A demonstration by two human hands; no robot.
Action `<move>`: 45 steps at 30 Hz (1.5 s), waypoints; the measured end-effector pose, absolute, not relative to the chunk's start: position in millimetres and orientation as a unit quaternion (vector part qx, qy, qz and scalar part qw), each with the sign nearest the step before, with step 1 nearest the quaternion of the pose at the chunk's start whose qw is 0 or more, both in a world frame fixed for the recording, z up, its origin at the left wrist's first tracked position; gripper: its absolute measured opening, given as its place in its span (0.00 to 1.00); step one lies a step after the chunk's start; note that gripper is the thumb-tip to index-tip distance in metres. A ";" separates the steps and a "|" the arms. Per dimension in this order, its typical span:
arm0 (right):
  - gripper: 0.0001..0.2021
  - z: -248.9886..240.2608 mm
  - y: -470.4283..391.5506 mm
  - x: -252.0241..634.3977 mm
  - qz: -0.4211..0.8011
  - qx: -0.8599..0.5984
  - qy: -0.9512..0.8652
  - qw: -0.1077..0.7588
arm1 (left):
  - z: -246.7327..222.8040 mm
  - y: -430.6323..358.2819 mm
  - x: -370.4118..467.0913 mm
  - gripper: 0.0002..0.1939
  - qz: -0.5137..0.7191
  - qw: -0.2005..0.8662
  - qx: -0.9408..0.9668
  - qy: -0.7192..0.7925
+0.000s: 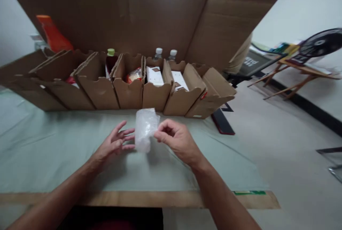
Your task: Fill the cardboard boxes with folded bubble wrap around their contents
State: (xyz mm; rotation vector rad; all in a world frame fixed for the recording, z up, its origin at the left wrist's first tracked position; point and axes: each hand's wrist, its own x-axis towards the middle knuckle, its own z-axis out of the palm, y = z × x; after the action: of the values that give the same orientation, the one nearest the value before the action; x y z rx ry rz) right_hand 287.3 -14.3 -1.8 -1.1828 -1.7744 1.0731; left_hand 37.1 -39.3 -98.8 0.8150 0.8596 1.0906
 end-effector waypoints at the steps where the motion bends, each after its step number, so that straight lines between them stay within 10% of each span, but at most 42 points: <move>1: 0.13 -15.4 -19.0 273.2 0.408 -0.450 -0.710 0.355 | -95.1 -45.4 38.2 0.59 0.490 0.712 0.333 0.376; 6: 0.05 -51.5 -54.7 218.8 0.231 -0.323 -0.873 0.282 | -88.5 -71.1 25.2 0.43 0.529 0.741 0.188 0.368; 9: 0.17 -56.0 -70.3 204.3 0.257 -0.230 -0.910 0.230 | -91.2 -78.8 3.1 0.38 0.535 0.746 0.099 0.385; 18: 0.17 -77.1 -65.3 204.0 0.256 -0.444 -0.841 0.173 | -87.0 -88.8 -56.2 0.37 0.563 0.680 0.083 0.462; 25: 0.35 -87.2 -54.5 150.2 0.299 -0.506 -0.784 0.200 | -76.8 -94.1 -79.5 0.41 0.593 0.610 0.115 0.512; 34: 0.10 -85.8 -37.9 172.9 0.357 -0.490 -0.698 0.380 | -89.6 -79.7 -88.5 0.24 0.517 0.660 0.210 0.502; 45: 0.17 -67.3 -73.9 251.2 0.311 -0.383 -0.792 0.359 | -85.5 -47.4 -66.1 0.12 0.495 0.607 0.262 0.564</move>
State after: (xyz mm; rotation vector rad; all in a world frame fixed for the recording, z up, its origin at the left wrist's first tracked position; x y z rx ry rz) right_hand 251.2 -73.9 -67.3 -0.9873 -2.0436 0.8034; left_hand -66.1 -47.4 -85.5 0.6064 1.3029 1.1441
